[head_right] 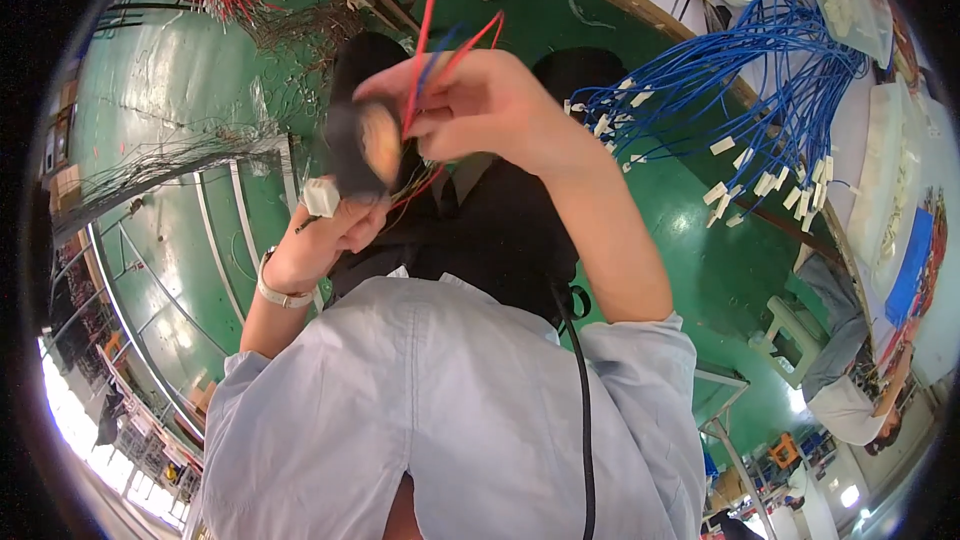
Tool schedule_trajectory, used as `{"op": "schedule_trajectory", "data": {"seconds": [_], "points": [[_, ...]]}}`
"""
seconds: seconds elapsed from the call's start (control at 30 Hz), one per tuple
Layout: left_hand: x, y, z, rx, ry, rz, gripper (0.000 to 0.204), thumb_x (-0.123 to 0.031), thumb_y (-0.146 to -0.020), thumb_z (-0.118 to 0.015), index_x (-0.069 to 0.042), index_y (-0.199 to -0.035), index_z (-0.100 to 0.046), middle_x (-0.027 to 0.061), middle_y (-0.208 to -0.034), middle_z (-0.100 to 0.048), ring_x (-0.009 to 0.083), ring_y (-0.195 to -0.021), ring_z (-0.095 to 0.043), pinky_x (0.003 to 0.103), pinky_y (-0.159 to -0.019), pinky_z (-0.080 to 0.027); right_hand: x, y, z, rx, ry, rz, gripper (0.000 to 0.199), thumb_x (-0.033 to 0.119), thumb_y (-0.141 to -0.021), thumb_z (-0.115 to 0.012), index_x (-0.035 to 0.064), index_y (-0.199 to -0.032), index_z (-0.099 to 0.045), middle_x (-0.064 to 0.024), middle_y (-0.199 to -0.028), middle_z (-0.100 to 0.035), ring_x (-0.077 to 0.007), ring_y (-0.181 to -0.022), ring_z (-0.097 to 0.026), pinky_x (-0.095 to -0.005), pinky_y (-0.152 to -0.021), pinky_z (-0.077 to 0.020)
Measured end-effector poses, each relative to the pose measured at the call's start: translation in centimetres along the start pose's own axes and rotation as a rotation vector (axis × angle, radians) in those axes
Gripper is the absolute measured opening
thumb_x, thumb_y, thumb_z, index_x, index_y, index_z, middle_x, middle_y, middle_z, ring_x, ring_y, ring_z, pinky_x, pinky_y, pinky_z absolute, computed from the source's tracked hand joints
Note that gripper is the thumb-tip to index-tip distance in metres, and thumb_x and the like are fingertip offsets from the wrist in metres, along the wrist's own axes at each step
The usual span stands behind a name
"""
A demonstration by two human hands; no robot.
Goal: The recorder is assembling complex wire harnesses by bundling multiple colored wires together with black electrical tape and organizing the groups of wires.
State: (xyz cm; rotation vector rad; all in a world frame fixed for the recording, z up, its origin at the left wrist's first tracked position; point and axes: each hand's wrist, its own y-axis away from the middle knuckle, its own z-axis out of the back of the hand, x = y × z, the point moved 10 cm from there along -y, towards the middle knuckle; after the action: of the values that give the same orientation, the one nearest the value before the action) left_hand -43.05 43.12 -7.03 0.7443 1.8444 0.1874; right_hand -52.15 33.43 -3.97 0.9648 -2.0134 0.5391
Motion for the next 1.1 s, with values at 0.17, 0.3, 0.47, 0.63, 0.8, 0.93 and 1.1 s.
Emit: {"op": "schedule_trajectory", "data": {"seconds": [0.17, 0.3, 0.47, 0.63, 0.8, 0.93, 1.1], "points": [[0.6, -0.3, 1.3, -0.054, -0.02, 0.085, 0.031, -0.022, -0.101, -0.047, -0.004, -0.076, -0.051, -0.0035, -0.061, -0.041, 0.003, -0.051, -0.032, 0.02, -0.046, -0.026, -0.3, 1.5, -1.1, 0.095, 0.301, -0.227, 0.03, 0.01, -0.075, -0.065, -0.0002, -0.103, -0.062, -0.0139, -0.122, -0.058, -0.0198, -0.108, -0.057, -0.0326, -0.094, -0.0445], [-0.3, -0.6, 1.0, -0.001, -0.205, 0.168, 0.031, -0.021, -0.1, -0.046, 0.002, -0.087, -0.062, 0.0007, -0.059, -0.055, 0.007, -0.053, -0.048, 0.022, -0.054, -0.036, -1.2, 2.0, -0.6, 0.011, 0.375, -0.249, 0.036, 0.007, -0.082, -0.068, 0.0004, -0.116, -0.059, -0.006, -0.113, -0.059, -0.013, -0.103, -0.057, -0.0252, -0.087, -0.0457], [-2.1, -3.2, -0.2, 0.085, -0.229, 0.02, 0.028, -0.023, -0.099, -0.048, -0.001, -0.095, -0.064, 0.0029, -0.073, -0.063, 0.0054, -0.065, -0.05, 0.021, -0.057, -0.038, -1.2, 2.2, -0.4, 0.011, 0.49, -0.28, 0.041, 0.003, -0.082, -0.067, 0.0006, -0.121, -0.059, -0.001, -0.1, -0.058, -0.0091, -0.086, -0.053, -0.0223, -0.075, -0.0432], [0.1, -3.4, -1.4, 0.113, -0.078, 0.174, 0.028, -0.02, -0.099, -0.049, 0.0, -0.081, -0.058, -0.005, -0.058, -0.043, 0.0035, -0.051, -0.031, 0.021, -0.05, -0.026, 1.2, 2.4, 0.5, -0.027, 0.806, 0.0, 0.045, -0.005, -0.071, -0.067, 0.0054, -0.115, -0.065, -0.0026, -0.109, -0.054, -0.0117, -0.083, -0.05, -0.0234, -0.07, -0.0395], [-1.8, -3.8, -1.9, 0.116, -0.05, 0.009, 0.028, -0.015, -0.098, -0.047, 0.004, -0.083, -0.06, -0.005, -0.052, -0.036, 0.0045, -0.048, -0.026, 0.023, -0.049, -0.025, 4.8, 1.8, 2.0, -0.395, 1.11, 0.381, 0.062, -0.006, -0.067, -0.071, 0.0029, -0.127, -0.056, -0.0089, -0.114, -0.059, -0.0165, -0.106, -0.058, -0.031, -0.089, -0.0474], [-1.2, -3.3, -1.7, 0.094, -0.067, 0.053, 0.028, -0.016, -0.098, -0.047, 0.005, -0.084, -0.061, -0.0055, -0.053, -0.035, 0.0041, -0.049, -0.025, 0.023, -0.047, -0.023, -1.3, 1.5, 3.1, -0.178, 0.237, -0.092, 0.034, -0.003, -0.081, -0.06, -0.0064, -0.115, -0.057, -0.0142, -0.109, -0.064, -0.0249, -0.105, -0.062, -0.0362, -0.089, -0.0497], [-1.0, -3.0, -0.3, 0.04, 0.058, 0.152, 0.031, -0.021, -0.099, -0.047, 0.003, -0.086, -0.062, -0.0069, -0.054, -0.03, 0.0041, -0.048, -0.022, 0.024, -0.045, -0.017, -0.3, 1.5, 0.3, 0.149, -0.117, 0.0, 0.031, 0.016, -0.079, -0.063, -0.0012, -0.104, -0.061, -0.0179, -0.125, -0.053, -0.0268, -0.117, -0.052, -0.0391, -0.102, -0.0387]]}}
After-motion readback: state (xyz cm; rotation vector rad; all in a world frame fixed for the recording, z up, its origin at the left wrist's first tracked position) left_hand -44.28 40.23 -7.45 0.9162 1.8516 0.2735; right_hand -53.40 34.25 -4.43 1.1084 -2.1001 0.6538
